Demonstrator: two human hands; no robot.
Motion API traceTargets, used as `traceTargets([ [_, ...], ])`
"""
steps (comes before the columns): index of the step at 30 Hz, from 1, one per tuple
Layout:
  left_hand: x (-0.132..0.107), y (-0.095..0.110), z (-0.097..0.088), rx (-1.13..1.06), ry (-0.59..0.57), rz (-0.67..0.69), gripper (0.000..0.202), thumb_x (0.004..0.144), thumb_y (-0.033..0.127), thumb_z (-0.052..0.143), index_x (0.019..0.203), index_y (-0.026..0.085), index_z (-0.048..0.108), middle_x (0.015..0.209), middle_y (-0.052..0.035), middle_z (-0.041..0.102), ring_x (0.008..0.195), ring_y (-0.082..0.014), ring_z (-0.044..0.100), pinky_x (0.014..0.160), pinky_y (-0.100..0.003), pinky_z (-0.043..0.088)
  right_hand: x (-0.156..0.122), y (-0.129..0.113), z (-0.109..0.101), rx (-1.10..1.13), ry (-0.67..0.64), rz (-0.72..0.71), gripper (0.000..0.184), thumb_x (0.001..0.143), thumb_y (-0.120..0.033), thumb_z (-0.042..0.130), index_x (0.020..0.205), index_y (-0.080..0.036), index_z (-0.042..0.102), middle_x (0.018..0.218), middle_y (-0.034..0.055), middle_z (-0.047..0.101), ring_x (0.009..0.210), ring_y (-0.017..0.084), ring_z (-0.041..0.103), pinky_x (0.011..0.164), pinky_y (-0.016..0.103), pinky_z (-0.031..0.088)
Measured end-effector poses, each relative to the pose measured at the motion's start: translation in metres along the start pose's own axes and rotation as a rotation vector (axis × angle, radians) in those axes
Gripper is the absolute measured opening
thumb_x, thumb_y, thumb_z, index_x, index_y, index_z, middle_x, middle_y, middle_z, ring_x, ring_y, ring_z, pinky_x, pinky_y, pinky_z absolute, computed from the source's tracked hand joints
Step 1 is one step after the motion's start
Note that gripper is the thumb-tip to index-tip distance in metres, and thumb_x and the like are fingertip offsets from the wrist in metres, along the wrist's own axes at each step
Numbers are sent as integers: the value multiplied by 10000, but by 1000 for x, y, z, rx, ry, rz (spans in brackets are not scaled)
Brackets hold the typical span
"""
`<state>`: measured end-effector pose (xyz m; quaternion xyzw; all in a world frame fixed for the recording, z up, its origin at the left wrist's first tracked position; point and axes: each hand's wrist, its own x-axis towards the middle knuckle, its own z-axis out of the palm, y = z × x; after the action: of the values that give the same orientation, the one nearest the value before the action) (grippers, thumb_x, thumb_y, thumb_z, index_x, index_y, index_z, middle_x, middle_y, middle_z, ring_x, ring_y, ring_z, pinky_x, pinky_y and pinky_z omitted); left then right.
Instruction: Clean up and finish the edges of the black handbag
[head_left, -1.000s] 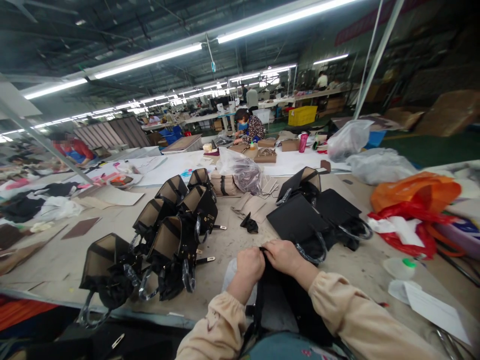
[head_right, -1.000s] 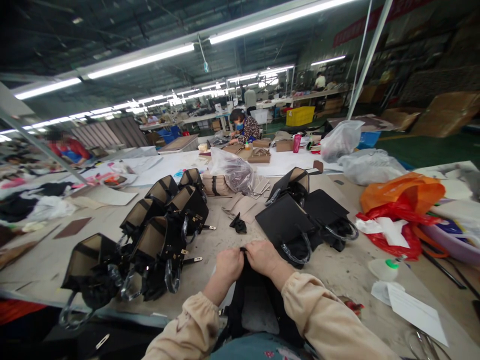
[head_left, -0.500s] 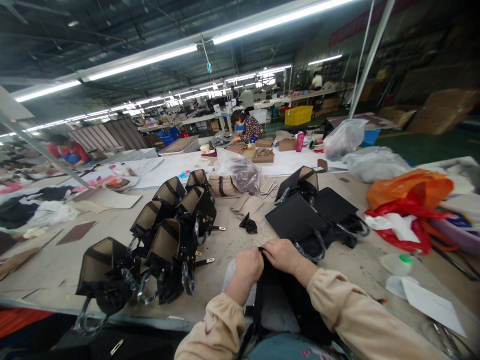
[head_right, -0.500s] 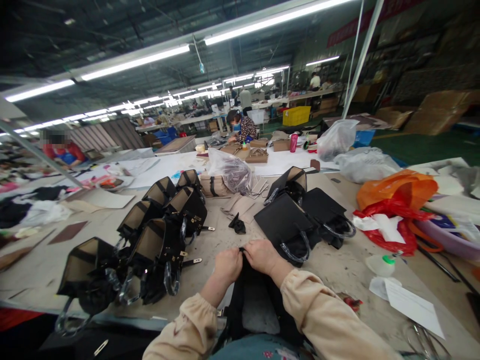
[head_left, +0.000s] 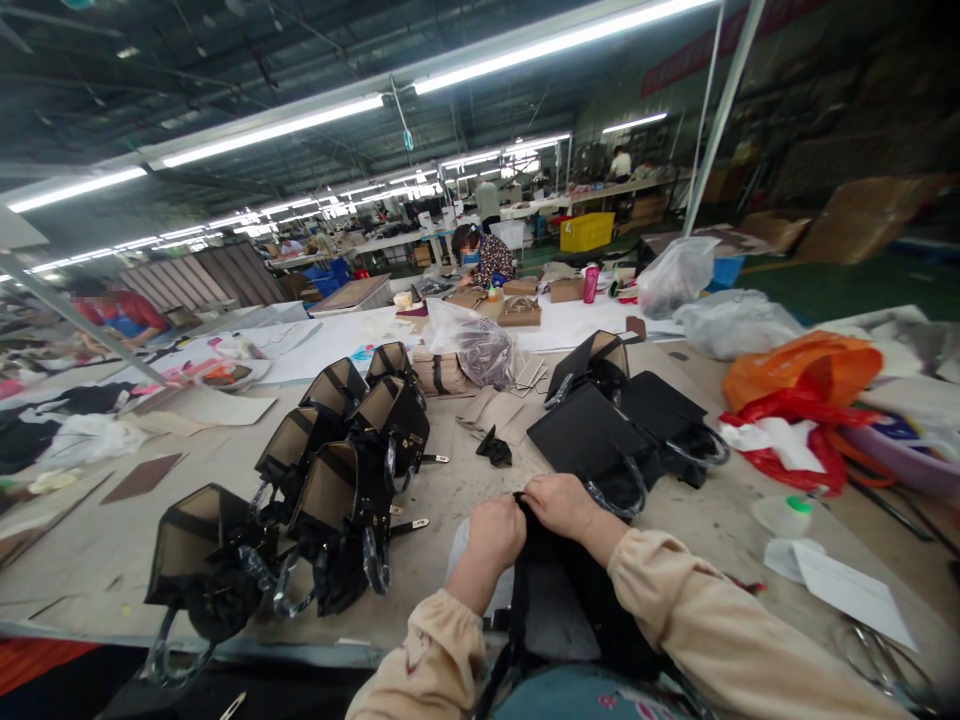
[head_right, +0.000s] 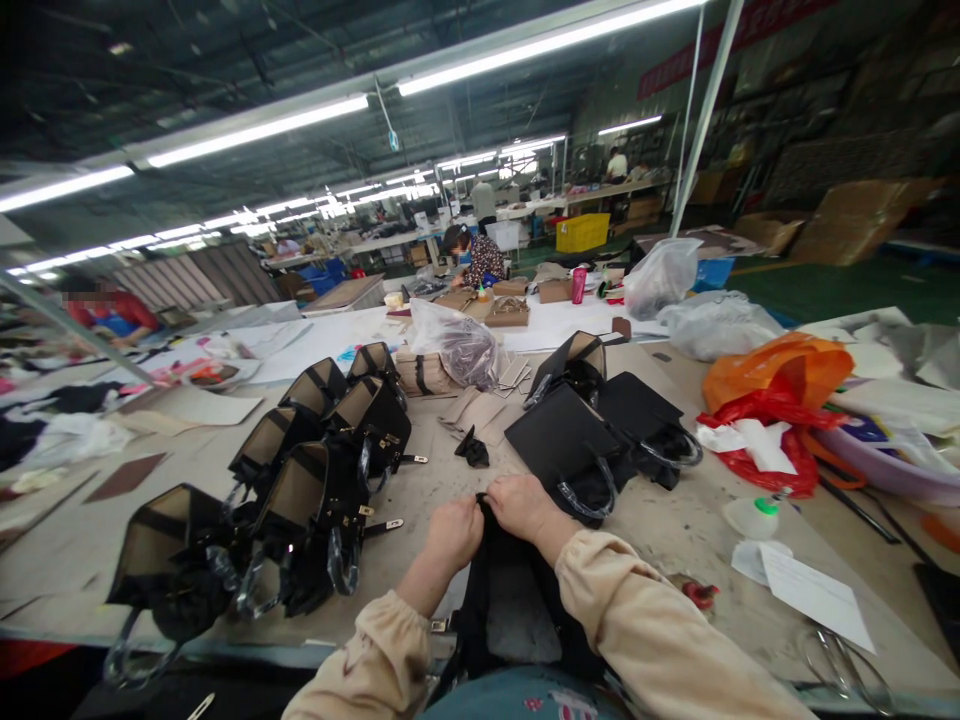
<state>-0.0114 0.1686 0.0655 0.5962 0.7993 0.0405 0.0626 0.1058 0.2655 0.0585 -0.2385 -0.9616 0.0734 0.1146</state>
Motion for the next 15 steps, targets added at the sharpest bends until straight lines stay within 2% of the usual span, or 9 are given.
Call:
traceTargets([
  [7,-5,1,7,-46,35,-20,250,856,239,372,856,164,610,818,-90,687,763,-220,653,666,-298,445,0,-2,1,6,-7,51,261,892,-313,446,788,-194,654,820,64,676,778,194,620,673,288,455],
  [15,0,-3,8,-55,-22,-17,270,865,205,361,844,163,627,830,-89,689,795,-201,651,689,-283,436,3,-9,-2,-1,-21,73,230,876,-282,462,791,-196,657,804,63,679,766,203,626,663,292,464],
])
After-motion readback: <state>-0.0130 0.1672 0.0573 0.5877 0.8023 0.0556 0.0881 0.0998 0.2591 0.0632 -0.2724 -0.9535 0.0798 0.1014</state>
